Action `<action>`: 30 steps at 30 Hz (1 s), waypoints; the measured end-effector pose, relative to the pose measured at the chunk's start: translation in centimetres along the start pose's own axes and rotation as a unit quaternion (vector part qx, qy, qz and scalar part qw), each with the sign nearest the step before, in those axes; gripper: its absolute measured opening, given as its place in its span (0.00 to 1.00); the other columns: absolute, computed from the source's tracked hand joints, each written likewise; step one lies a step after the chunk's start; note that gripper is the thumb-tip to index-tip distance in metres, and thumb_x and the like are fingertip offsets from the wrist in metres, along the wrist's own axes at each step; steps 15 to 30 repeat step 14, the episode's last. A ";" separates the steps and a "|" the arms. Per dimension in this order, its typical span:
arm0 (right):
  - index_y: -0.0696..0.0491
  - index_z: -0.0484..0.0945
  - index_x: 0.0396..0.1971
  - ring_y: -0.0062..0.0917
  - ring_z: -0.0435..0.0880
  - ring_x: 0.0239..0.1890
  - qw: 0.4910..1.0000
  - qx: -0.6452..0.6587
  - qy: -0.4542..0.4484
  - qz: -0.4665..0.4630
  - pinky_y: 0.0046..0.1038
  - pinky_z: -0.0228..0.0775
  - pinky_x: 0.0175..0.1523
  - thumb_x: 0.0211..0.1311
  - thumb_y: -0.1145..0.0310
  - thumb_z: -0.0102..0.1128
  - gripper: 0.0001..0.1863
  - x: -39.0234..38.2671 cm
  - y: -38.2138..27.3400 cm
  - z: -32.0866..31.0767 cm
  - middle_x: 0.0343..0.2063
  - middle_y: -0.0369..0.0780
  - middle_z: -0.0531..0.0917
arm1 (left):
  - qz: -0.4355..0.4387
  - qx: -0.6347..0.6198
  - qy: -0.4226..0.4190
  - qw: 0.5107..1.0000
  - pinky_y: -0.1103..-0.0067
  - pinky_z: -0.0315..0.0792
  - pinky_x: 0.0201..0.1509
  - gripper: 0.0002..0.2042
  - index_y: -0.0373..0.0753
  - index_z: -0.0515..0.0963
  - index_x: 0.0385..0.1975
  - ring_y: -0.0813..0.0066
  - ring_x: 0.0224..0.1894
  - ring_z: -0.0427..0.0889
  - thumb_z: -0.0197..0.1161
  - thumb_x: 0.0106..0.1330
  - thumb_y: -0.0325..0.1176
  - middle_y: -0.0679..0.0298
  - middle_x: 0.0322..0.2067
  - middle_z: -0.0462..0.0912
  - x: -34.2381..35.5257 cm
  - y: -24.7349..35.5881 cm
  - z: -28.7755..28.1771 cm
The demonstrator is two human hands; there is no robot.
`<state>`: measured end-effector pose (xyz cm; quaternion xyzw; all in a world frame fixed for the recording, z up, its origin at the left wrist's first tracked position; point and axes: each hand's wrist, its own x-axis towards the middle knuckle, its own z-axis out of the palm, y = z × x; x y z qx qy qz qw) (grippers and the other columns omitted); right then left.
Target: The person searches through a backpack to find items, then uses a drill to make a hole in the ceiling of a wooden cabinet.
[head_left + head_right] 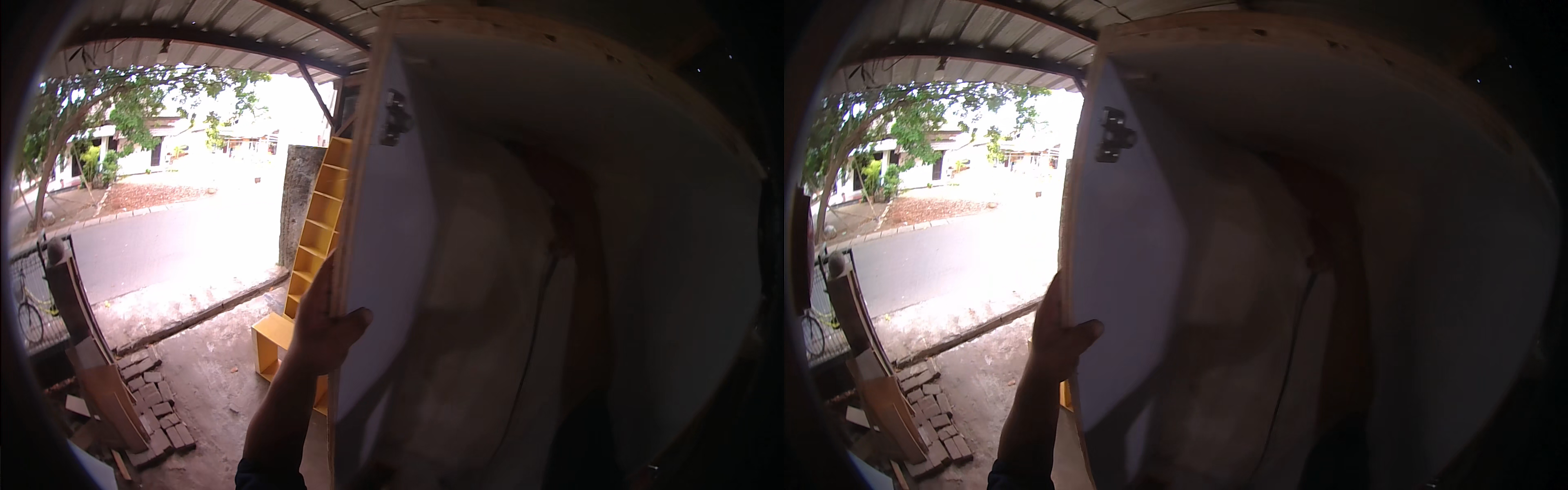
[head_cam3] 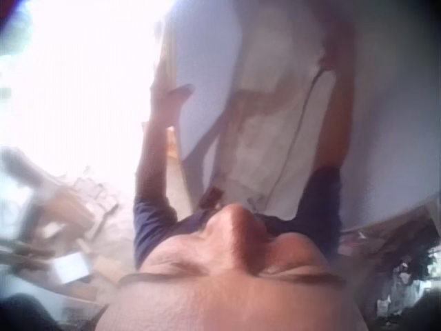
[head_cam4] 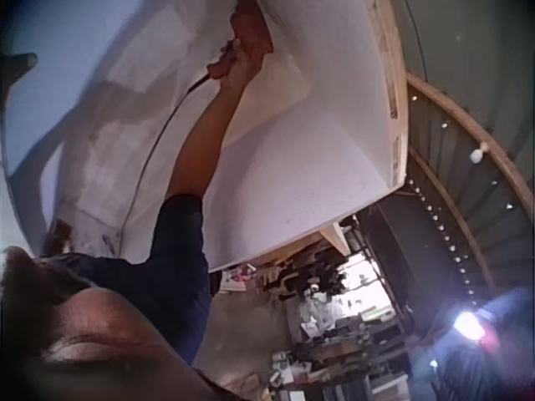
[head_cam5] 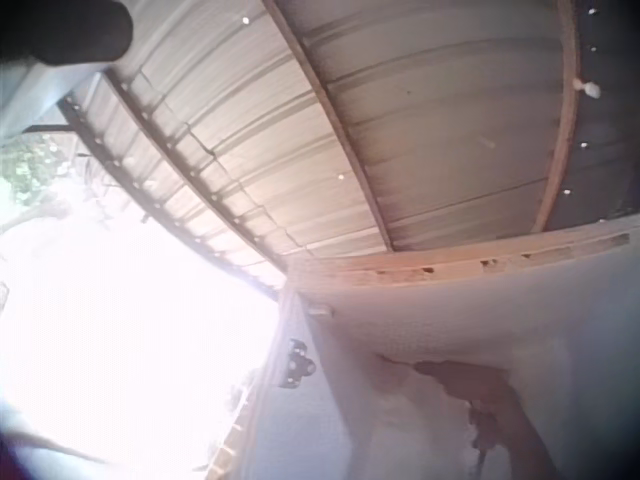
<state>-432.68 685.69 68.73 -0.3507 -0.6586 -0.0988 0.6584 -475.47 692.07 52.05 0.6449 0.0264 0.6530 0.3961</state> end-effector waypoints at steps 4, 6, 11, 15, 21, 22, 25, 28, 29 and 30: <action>0.56 0.75 0.52 0.26 0.79 0.24 0.979 0.158 0.096 0.084 0.28 0.74 0.29 0.59 0.75 0.73 0.22 -5.5 2.6 -1.0 0.26 0.40 0.82 | 0.004 0.036 -0.024 0.999 0.73 0.64 0.69 0.41 0.34 0.54 0.77 0.71 0.68 0.69 0.62 0.61 0.22 0.55 0.65 0.73 -0.3 -0.2 -0.7; 0.56 0.76 0.52 0.27 0.80 0.25 0.975 0.152 0.143 0.070 0.28 0.74 0.30 0.58 0.76 0.74 0.23 -10.2 2.6 -0.7 0.27 0.41 0.82 | 0.029 0.082 -0.030 0.996 0.71 0.68 0.68 0.42 0.32 0.55 0.75 0.70 0.64 0.73 0.66 0.58 0.23 0.57 0.61 0.75 -0.2 -0.2 -1.1; 0.60 0.75 0.56 0.27 0.81 0.26 0.976 0.111 0.185 0.031 0.30 0.76 0.32 0.56 0.75 0.77 0.28 -19.3 -3.1 -1.4 0.28 0.42 0.83 | 0.069 0.065 -0.051 0.994 0.70 0.66 0.70 0.41 0.32 0.55 0.76 0.68 0.66 0.71 0.65 0.60 0.22 0.55 0.63 0.74 -0.2 0.4 -1.7; 0.62 0.73 0.62 0.27 0.79 0.22 0.985 0.070 0.144 0.063 0.28 0.73 0.26 0.59 0.71 0.76 0.32 -22.9 -6.0 -3.7 0.28 0.41 0.83 | 0.039 0.021 -0.051 0.998 0.70 0.59 0.74 0.41 0.34 0.55 0.76 0.68 0.71 0.66 0.65 0.61 0.24 0.53 0.67 0.70 -0.4 0.4 -1.5; 0.62 0.73 0.62 0.27 0.79 0.22 0.985 0.070 0.144 0.063 0.28 0.73 0.26 0.59 0.71 0.76 0.32 -22.9 -6.0 -3.7 0.28 0.41 0.83 | 0.039 0.021 -0.051 0.998 0.70 0.59 0.74 0.41 0.34 0.55 0.76 0.68 0.71 0.66 0.65 0.61 0.24 0.53 0.67 0.70 -0.4 0.4 -1.5; 0.62 0.73 0.62 0.27 0.79 0.22 0.985 0.070 0.144 0.063 0.28 0.73 0.26 0.59 0.71 0.76 0.32 -22.9 -6.0 -3.7 0.28 0.41 0.83 | 0.039 0.021 -0.051 0.998 0.70 0.59 0.74 0.41 0.34 0.55 0.76 0.68 0.71 0.66 0.65 0.61 0.24 0.53 0.67 0.70 -0.4 0.4 -1.5; 0.62 0.73 0.62 0.27 0.79 0.22 0.985 0.070 0.144 0.063 0.28 0.73 0.26 0.59 0.71 0.76 0.32 -22.9 -6.0 -3.7 0.28 0.41 0.83 | 0.039 0.021 -0.051 0.998 0.70 0.59 0.74 0.41 0.34 0.55 0.76 0.68 0.71 0.66 0.65 0.61 0.24 0.53 0.67 0.70 -0.4 0.4 -1.5; 0.62 0.73 0.62 0.27 0.79 0.22 0.985 0.070 0.144 0.063 0.28 0.73 0.26 0.59 0.71 0.76 0.32 -22.9 -6.0 -3.7 0.28 0.41 0.83 | 0.039 0.021 -0.051 0.998 0.70 0.59 0.74 0.41 0.34 0.55 0.76 0.68 0.71 0.66 0.65 0.61 0.24 0.53 0.67 0.70 -0.4 0.4 -1.5; 0.62 0.73 0.62 0.27 0.79 0.22 0.985 0.070 0.144 0.063 0.28 0.73 0.26 0.59 0.71 0.76 0.32 -22.9 -6.0 -3.7 0.28 0.41 0.83 | 0.039 0.021 -0.051 0.998 0.70 0.59 0.74 0.41 0.34 0.55 0.76 0.68 0.71 0.66 0.65 0.61 0.24 0.53 0.67 0.70 -0.4 0.4 -1.5; 0.62 0.73 0.62 0.27 0.79 0.22 0.985 0.070 0.144 0.063 0.28 0.73 0.26 0.59 0.71 0.76 0.32 -22.9 -6.0 -3.7 0.28 0.41 0.83 | 0.039 0.021 -0.051 0.998 0.70 0.59 0.74 0.41 0.34 0.55 0.76 0.68 0.71 0.66 0.65 0.61 0.24 0.53 0.67 0.70 -0.4 0.4 -1.5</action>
